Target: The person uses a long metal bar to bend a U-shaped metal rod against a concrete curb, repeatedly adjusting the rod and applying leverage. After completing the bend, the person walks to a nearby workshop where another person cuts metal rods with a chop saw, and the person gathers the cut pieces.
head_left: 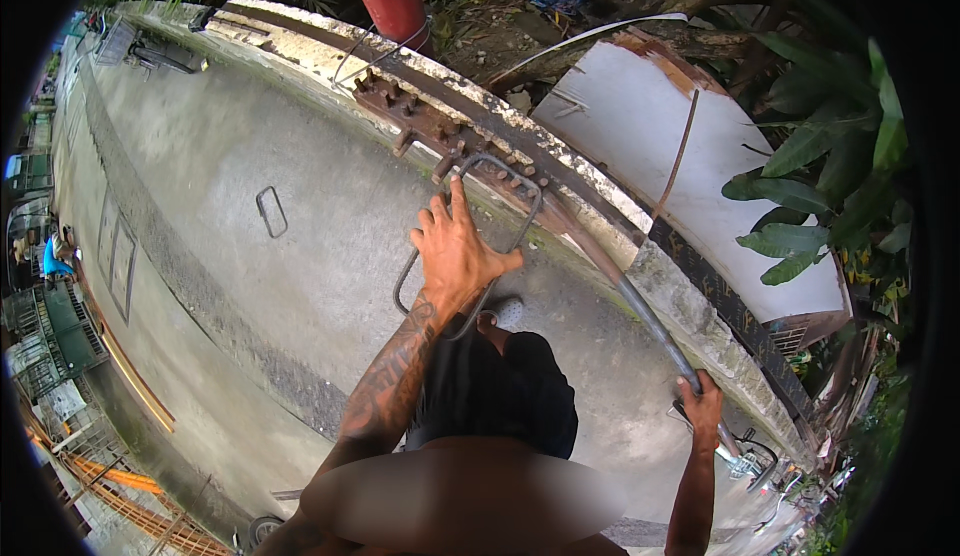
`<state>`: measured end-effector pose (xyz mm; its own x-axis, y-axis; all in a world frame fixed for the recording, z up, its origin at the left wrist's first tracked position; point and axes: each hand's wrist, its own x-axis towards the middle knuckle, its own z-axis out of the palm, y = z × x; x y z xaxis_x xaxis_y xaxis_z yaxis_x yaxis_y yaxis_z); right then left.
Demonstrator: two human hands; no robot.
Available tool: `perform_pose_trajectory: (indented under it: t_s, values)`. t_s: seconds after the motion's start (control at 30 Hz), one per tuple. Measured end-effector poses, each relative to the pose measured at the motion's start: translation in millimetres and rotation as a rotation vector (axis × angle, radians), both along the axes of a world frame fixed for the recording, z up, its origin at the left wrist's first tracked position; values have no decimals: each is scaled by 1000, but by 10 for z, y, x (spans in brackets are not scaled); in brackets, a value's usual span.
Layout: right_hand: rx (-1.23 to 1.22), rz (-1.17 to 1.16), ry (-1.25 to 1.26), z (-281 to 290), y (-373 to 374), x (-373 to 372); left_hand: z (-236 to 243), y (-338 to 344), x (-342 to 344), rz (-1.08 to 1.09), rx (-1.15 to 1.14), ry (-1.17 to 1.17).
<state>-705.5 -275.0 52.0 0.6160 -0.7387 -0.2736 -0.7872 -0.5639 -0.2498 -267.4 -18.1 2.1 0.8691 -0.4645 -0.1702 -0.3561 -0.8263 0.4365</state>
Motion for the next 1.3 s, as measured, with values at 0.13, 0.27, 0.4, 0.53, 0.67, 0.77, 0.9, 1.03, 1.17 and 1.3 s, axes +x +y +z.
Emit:
perform_pose_trajectory:
  t_s: [0.13, 0.27, 0.4, 0.53, 0.67, 0.77, 0.9, 1.03, 1.17, 1.3]
  values:
    - [57, -44, 48, -62, -34, -74, 35, 3, 29, -25, 25, 13]
    - [58, -38, 29, -27, -11, -83, 97, -10, 39, -36, 62, 44]
    - [28, -44, 55, -50, 41, -80, 76, 25, 40, -39, 48, 20]
    - [-15, -64, 100, -57, 160, -39, 122, 18, 40, -44, 79, 46]
    - [-71, -183, 268, -273, 158, -55, 84, 50, 44, -66, 59, -18]
    - [-179, -275, 316, -383, 251, -70, 142, 69, 43, -66, 68, 21]
    - [-277, -373, 315, -498, 487, -172, 113, 75, 101, -124, 99, 107]
    - [-416, -461, 237, -477, 1097, -143, 161, 101, 226, -241, 150, 226]
    - [-408, -643, 262, -382, 1966, 88, 157, 186, 386, -363, 92, 294]
    - [-869, -694, 310, -862, 3424, -85, 424, 387, 289, -653, 46, -39]
